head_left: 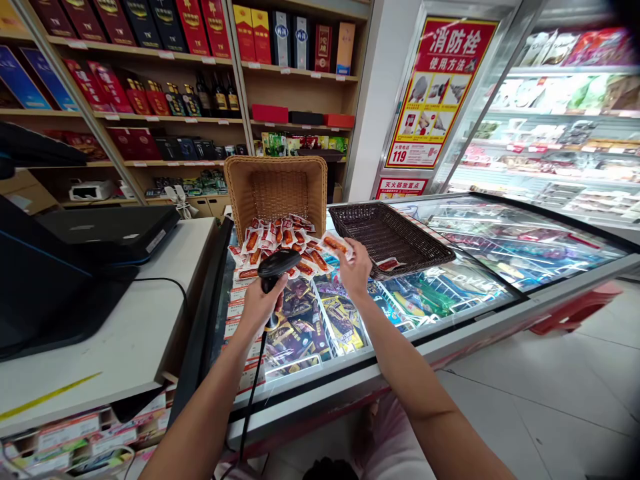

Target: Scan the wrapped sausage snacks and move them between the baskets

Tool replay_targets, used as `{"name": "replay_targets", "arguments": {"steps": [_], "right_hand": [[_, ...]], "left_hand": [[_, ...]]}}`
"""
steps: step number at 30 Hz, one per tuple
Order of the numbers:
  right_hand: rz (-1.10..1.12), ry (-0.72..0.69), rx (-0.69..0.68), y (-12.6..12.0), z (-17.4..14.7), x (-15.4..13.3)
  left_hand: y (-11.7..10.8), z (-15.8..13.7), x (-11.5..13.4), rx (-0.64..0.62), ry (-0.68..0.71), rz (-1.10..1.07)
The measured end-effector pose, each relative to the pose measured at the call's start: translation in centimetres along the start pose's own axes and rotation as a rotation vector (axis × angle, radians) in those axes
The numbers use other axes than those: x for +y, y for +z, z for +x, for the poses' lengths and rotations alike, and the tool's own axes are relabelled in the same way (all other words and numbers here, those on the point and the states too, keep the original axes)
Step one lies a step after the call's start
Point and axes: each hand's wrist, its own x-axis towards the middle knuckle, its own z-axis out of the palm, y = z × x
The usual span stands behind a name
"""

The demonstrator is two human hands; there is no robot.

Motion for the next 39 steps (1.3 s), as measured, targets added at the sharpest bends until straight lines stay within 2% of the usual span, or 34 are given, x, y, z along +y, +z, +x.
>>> {"name": "replay_targets", "arguments": {"steps": [5, 7, 9, 12, 14, 15, 20, 24, 29, 32, 35, 39], "right_hand": [[-0.416, 0.050, 0.286, -3.6, 3.1, 1.2], [-0.489, -0.006, 0.334, -3.8, 3.3, 1.3], [-0.495, -0.093, 0.243, -2.8, 2.4, 1.1], [-0.457, -0.179, -0.114, 0.3, -0.3, 0.6], [-0.429, -0.187, -0.292, 2.5, -2.2, 0.6], [-0.404, -0.178, -0.335, 3.4, -3.0, 0.7], [-0.194, -0.111, -0.340, 5.3, -4.4, 1.9], [-0.089, -0.005, -0.318, 4.7, -3.4, 1.9], [0.080, 0.125, -0.132, 3.0, -2.0, 1.1], [0.155, 0.119, -0.057, 2.3, -1.9, 0.5], [0.182, 0.099, -0.048, 2.1, -2.1, 0.0], [0.202, 0.091, -0.058, 1.9, -2.2, -0.7]], "left_hand": [[-1.7, 1.1, 0.9, 0.283, 0.025, -0.194], [-2.6, 1.5, 1.4, 0.426, 0.057, -0.253], [-3.4, 1.9, 1.7, 0.543, 0.088, -0.285], [-3.9, 2.1, 1.8, 0.622, 0.115, -0.308], [-3.8, 2.1, 1.7, 0.613, 0.122, -0.310], [-3.6, 2.0, 1.6, 0.599, 0.123, -0.303], [-2.6, 1.6, 0.8, 0.504, 0.101, -0.201], [-2.3, 1.5, 0.2, 0.427, 0.102, -0.139], [-2.0, 1.4, 0.2, 0.363, 0.110, -0.164], [-1.6, 1.1, 0.3, 0.260, 0.081, -0.165], [-1.2, 0.7, 0.5, 0.120, 0.042, -0.121], [-0.7, 0.4, 0.8, 0.073, 0.041, -0.075]]}}
